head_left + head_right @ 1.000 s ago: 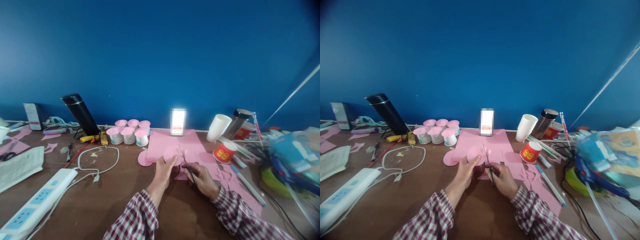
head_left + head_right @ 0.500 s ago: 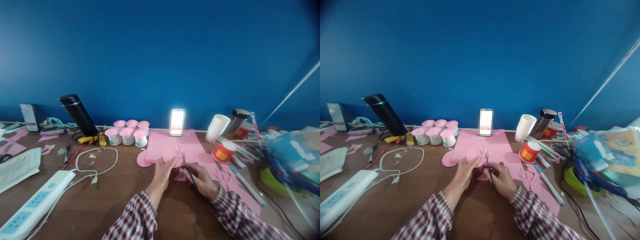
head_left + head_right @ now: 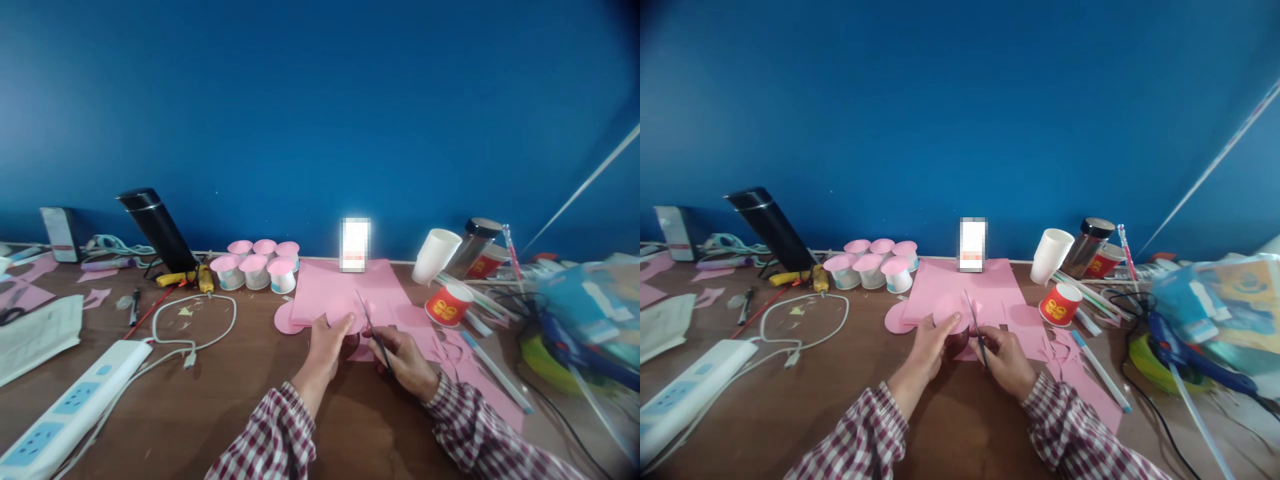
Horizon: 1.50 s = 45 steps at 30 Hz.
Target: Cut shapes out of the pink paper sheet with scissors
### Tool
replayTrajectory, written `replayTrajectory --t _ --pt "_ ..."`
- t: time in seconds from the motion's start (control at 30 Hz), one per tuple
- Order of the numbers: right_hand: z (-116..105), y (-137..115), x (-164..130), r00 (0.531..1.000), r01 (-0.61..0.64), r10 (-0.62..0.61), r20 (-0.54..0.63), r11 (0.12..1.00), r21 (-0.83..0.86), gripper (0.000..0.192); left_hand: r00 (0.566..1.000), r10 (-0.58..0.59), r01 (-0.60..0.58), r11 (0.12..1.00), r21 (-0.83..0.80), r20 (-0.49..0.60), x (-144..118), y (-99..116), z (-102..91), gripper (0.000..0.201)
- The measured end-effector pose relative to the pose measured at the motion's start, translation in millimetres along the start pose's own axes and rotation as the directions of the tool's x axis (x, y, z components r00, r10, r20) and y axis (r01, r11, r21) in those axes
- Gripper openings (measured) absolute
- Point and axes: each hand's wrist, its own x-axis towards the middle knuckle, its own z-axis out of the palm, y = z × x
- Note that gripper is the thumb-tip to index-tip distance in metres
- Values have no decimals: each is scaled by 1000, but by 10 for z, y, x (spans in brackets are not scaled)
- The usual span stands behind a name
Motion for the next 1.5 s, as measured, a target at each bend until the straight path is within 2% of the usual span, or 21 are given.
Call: replayTrajectory --t 0.47,0.77,0.93,1.23,1.5 --pt "-6 4 4 1000 -1 2 19 1000 -16 36 1000 10 -10 1000 23 -28 22 -19 -12 35" --pt "17 -28 4 999 -44 43 8 996 76 44 999 -4 2 999 46 53 37 -65 -34 38" --pt "8 -9 3 999 -35 34 14 994 103 42 998 -17 15 999 36 58 24 -41 -26 35" --pt "6 1 17 1000 -22 22 3 997 76 41 997 -68 68 998 3 30 -1 10 0 35" --pt "-8 44 10 1000 -7 7 2 1000 21 39 999 -30 30 999 19 12 17 -14 -12 33"
